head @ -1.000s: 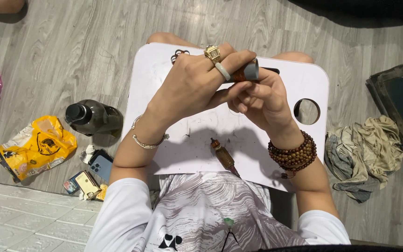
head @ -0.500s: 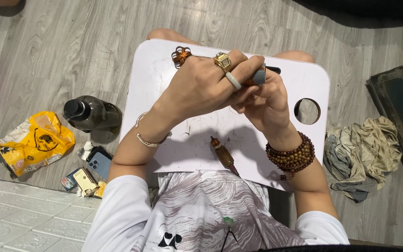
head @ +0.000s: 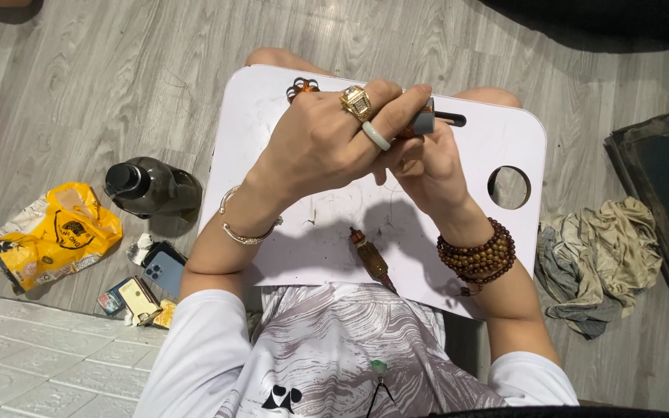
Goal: Winding copper wire around a small cylinder and assembling components on a portable tray
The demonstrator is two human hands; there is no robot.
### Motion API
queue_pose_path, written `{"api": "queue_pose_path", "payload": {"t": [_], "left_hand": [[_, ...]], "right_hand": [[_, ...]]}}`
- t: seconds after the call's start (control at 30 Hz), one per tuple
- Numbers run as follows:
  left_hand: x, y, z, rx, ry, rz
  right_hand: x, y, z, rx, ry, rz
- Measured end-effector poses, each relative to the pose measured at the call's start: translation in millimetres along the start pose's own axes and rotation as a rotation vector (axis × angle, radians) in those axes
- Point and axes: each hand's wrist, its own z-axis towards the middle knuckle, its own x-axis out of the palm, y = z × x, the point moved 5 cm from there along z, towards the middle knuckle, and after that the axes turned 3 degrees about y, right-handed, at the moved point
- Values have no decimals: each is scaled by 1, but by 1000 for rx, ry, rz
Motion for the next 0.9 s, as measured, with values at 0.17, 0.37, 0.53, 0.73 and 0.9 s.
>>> {"api": "queue_pose_path", "payload": {"t": [0.17, 0.37, 0.53, 0.73, 0.9], "left_hand": [[-7, 5, -1, -16, -19, 19], [-19, 11, -4, -44, -26, 62], [-31, 15, -5, -46, -59, 86], [-41, 18, -7, -60, -73, 169], [-46, 22, -10, -85, -71, 164]], "right_hand": [[-3, -9, 3, 41, -16, -45], [-8, -29, 9, 92, 12, -35], [-15, -46, 12, 129, 7, -37], [-20, -54, 10, 184, -31, -62], [-29, -66, -1, 210, -64, -127]]}}
